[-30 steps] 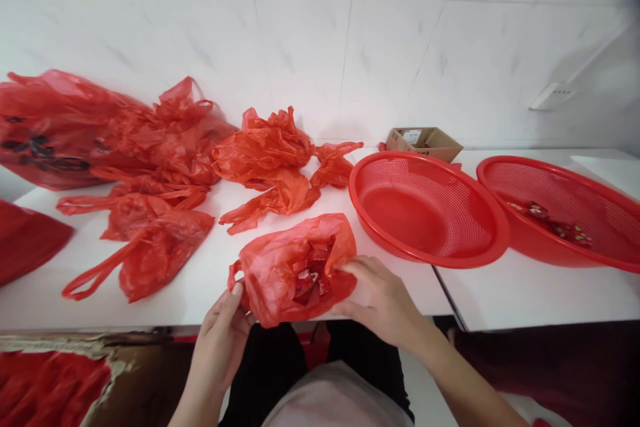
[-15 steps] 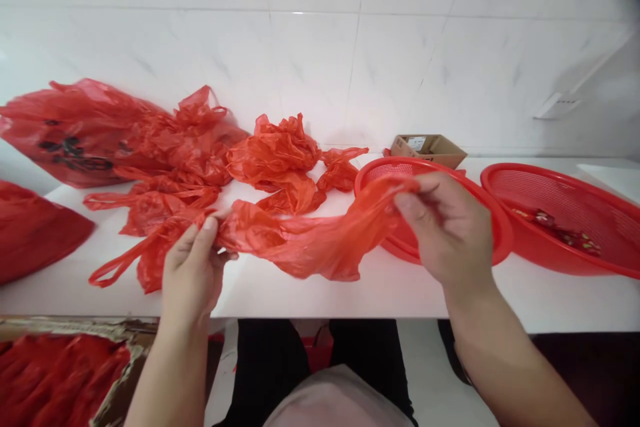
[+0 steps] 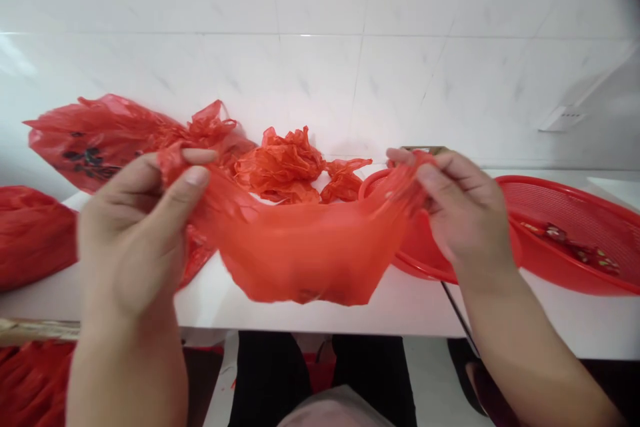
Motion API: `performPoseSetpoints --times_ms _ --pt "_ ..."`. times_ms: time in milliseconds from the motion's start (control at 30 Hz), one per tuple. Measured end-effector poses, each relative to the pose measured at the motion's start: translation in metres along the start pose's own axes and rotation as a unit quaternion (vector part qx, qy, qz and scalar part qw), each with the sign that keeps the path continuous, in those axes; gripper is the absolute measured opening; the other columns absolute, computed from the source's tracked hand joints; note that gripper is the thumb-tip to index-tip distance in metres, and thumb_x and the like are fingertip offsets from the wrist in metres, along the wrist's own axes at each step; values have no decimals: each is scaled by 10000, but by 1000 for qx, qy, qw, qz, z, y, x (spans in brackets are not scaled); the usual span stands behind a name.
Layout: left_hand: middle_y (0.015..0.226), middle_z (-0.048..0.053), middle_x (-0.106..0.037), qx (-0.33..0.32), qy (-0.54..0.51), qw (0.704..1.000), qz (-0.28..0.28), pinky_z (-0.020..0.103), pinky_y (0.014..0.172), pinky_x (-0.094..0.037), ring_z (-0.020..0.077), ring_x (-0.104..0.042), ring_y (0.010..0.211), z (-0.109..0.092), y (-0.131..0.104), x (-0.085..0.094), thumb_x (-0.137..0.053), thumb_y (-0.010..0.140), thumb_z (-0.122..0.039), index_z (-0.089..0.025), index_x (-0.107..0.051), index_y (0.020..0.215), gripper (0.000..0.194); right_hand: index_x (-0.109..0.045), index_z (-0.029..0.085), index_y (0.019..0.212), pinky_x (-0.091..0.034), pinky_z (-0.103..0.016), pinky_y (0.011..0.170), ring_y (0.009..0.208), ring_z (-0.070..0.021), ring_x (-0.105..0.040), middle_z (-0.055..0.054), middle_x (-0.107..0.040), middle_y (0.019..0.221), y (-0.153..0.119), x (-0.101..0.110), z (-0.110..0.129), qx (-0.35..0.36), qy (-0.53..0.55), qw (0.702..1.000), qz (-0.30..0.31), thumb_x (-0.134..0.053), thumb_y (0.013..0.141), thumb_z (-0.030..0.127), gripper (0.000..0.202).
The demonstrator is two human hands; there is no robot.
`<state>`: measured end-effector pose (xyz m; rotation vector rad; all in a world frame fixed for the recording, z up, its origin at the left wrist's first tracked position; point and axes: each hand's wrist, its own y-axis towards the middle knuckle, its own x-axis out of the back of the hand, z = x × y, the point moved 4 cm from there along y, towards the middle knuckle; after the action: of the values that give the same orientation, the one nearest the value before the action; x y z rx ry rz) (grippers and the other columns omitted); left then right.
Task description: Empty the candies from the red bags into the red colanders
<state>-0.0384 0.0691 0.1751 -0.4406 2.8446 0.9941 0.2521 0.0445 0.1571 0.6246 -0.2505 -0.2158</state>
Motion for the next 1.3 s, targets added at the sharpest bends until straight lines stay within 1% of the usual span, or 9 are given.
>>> performPoseSetpoints --times_ms 200,333,500,600,667,833,1033,1200,1300 --pt "920 30 -718 -26 -10 999 26 300 911 -477 135 -632 884 -3 7 0 -748 778 -172 -156 -758 907 130 -516 234 803 -557 -367 762 949 -205 -670 -34 -682 1081 3 0 -1 -8 37 999 11 -590 905 367 183" --pt "1072 65 -681 -30 -94 987 126 410 1095 -371 219 -585 1140 -5 12 -12 -707 800 -205 -157 -753 933 149 -481 234 765 -559 -359 729 936 -211 -675 -40 -696 999 13 0 -3 -7 61 998 3 -561 900 459 274" --pt "1029 83 -691 168 -69 932 314 416 787 -545 239 -693 835 13 17 -40 -785 730 -320 -260 -606 1261 564 -469 237 783 -541 -301 650 803 -176 -686 -1 -690 768 33 -11 4 -5 85 995 55 -535 906 515 311" --pt "763 17 -672 272 10 869 414 309 581 -527 175 -637 585 28 6 -62 -837 639 -201 -273 -529 1356 784 -491 223 803 -517 -273 612 684 -146 -663 11 -677 697 42 -38 15 -15 102 975 198 -567 899 488 292" --pt "668 1 -636 275 26 844 460 258 461 -473 159 -590 505 34 -5 -78 -847 582 -157 -233 -661 1193 643 -502 215 823 -506 -264 604 661 -134 -646 9 -681 714 44 -61 23 -12 120 946 301 -595 886 467 276" --pt "486 -14 -547 226 38 859 457 217 324 -364 123 -489 358 41 -14 -93 -818 621 -322 -205 -747 698 157 -520 212 901 -494 -268 668 697 -118 -616 33 -622 726 48 -85 21 36 113 940 320 -596 890 414 216" --pt "424 -101 -225 358 51 793 490 257 464 -442 63 -214 357 59 -16 -71 -552 852 -570 -182 -698 676 450 -542 214 996 -499 -300 751 877 -143 -594 -22 -625 968 33 -75 -29 -20 39 948 315 -674 826 338 248" --pt "535 -46 -495 348 9 814 465 247 540 -448 90 -446 463 74 -10 -62 -516 902 -529 -170 -644 868 382 -558 193 852 -484 -274 725 750 -107 -563 17 -594 813 5 -67 -23 -11 28 963 269 -581 883 230 54" --pt "733 19 -647 281 32 823 492 257 626 -474 127 -588 636 68 -7 -60 -501 929 -456 -161 -659 891 336 -622 195 851 -486 -279 795 809 -116 -584 6 -621 859 -10 -69 -2 44 30 931 361 -657 848 228 49"
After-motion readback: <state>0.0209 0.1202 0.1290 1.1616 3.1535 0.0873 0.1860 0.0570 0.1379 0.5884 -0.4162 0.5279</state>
